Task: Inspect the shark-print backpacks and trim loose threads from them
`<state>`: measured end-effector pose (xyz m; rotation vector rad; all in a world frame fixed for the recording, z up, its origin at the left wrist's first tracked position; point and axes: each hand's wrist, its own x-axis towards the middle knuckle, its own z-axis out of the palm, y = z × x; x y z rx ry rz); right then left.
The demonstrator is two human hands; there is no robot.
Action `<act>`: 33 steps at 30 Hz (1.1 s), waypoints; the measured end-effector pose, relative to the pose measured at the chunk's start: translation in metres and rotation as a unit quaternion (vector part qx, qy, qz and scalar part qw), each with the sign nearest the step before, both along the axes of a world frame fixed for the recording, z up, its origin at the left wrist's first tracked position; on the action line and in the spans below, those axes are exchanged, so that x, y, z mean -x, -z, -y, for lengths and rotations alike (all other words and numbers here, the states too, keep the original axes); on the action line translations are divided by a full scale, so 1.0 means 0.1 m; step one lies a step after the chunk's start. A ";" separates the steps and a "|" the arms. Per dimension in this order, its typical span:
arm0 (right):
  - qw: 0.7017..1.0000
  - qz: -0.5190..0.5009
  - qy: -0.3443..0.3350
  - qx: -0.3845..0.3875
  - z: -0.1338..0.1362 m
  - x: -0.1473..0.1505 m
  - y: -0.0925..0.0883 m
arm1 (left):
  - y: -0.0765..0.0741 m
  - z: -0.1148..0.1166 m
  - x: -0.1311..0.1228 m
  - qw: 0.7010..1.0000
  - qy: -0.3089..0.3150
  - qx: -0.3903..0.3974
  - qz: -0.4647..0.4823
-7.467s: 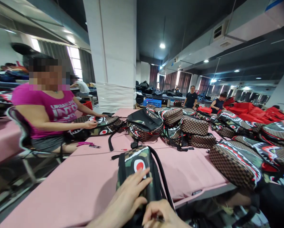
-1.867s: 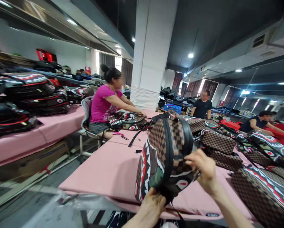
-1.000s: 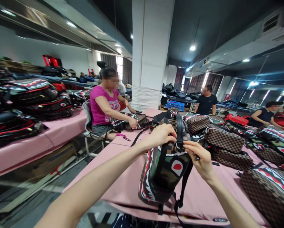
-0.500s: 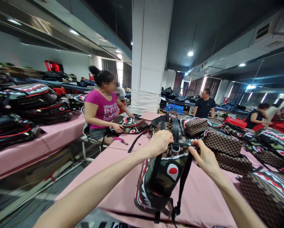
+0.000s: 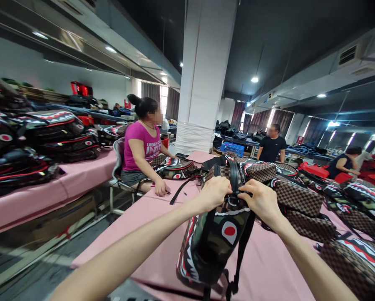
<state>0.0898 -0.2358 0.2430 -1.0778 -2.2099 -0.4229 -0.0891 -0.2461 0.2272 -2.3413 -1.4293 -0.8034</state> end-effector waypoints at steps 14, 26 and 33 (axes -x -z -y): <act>0.999 -0.004 -0.004 0.039 0.00 0.01 -0.07 | 0.00 0.01 0.10 1.000 -0.010 0.020 0.022; 0.999 0.038 -0.019 0.030 -0.01 0.07 -0.12 | -0.02 0.02 0.10 0.999 -0.020 0.030 0.021; 0.997 0.076 -0.010 -0.016 0.01 0.12 -0.10 | 0.00 0.01 0.10 1.000 -0.008 0.016 0.011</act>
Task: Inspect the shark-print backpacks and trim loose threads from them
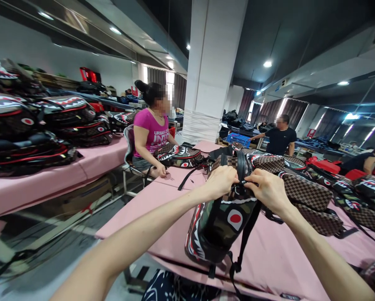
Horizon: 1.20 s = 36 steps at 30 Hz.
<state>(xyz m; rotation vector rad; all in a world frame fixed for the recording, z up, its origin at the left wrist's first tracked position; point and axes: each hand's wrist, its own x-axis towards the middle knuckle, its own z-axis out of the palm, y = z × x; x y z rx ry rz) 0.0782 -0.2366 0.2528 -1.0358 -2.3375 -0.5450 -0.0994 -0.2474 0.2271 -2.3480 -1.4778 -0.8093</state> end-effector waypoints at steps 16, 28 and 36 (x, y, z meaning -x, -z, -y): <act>0.997 -0.057 -0.010 0.049 -0.01 0.00 -0.02 | -0.02 -0.01 0.08 0.997 0.013 0.016 0.070; 0.997 0.012 0.023 0.067 0.04 0.08 -0.09 | -0.02 0.03 0.06 0.996 0.026 0.022 0.078; 0.999 0.022 0.024 0.032 0.07 0.08 -0.04 | -0.01 0.05 0.00 0.995 0.039 0.033 0.090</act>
